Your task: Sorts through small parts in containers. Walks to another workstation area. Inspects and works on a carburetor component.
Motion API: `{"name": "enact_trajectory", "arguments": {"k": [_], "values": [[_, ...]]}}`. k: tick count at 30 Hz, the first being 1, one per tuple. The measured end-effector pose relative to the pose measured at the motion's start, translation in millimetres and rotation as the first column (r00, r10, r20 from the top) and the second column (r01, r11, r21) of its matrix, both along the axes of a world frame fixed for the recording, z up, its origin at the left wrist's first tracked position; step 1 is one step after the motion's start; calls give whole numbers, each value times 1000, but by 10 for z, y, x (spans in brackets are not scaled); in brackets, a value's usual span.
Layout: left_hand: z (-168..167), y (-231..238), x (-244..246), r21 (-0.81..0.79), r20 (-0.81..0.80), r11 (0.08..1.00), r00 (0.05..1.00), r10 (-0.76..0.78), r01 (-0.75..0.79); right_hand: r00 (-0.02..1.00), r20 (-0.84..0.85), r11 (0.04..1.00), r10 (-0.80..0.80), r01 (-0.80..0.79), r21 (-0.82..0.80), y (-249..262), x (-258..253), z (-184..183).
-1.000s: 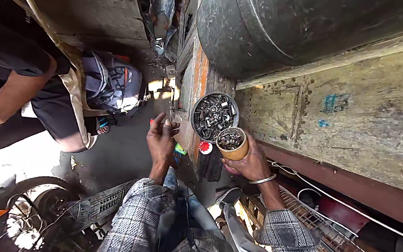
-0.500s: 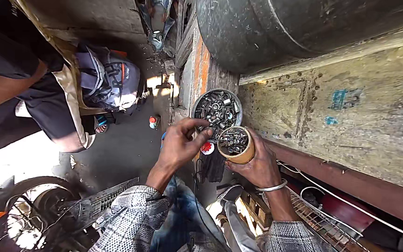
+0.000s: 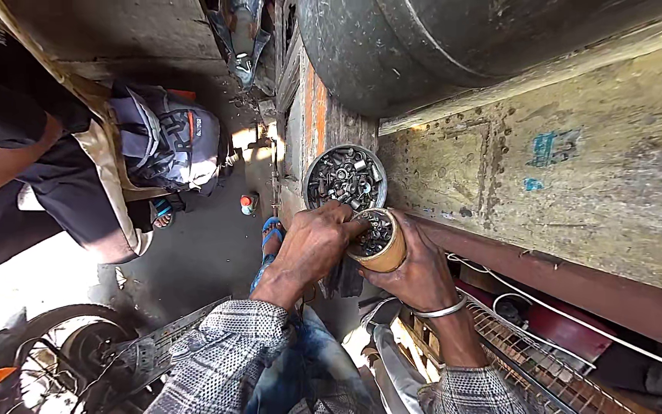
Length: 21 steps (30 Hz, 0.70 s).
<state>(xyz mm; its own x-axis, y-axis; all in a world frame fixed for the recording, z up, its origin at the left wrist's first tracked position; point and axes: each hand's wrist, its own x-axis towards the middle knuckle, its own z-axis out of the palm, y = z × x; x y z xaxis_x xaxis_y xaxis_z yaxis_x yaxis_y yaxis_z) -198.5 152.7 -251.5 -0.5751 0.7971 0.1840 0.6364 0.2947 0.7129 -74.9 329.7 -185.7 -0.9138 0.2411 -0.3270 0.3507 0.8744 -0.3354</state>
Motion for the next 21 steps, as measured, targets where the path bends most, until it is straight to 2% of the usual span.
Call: {"name": "enact_trajectory", "arguments": {"k": [2,3,5,7,8,10,12,16,21], "values": [[-1,8,12,32,33,999,999,-6,5,1000,11,1000,-15,15,-12,-5,-3,40],[6,2,20,65,109,998,994,2,-9,999,20,999,-27,27,-17,-6,-6,66],[15,-28,44,180,420,977,907,32,-118,998,34,998,-47,48,-27,-6,4,106],[-3,-41,52,272,723,911,691,20,-310,997,39,996,-70,71,-49,-3,39,118],[19,-54,51,266,820,882,572,5,-388,996,31,994,-85,87,-62,-3,66,109],[58,-81,65,245,930,830,364,-56,-500,992,2,986,-125,125,-111,-17,137,65],[75,-115,86,232,965,804,230,-122,-547,985,-51,971,-167,156,-182,-49,243,-20],[133,-171,140,247,969,793,160,-189,-558,923,-234,897,-305,197,-395,-207,491,-218],[232,-233,198,287,956,803,202,-210,-523,796,-388,844,-465,268,-464,-476,794,-414]]}}
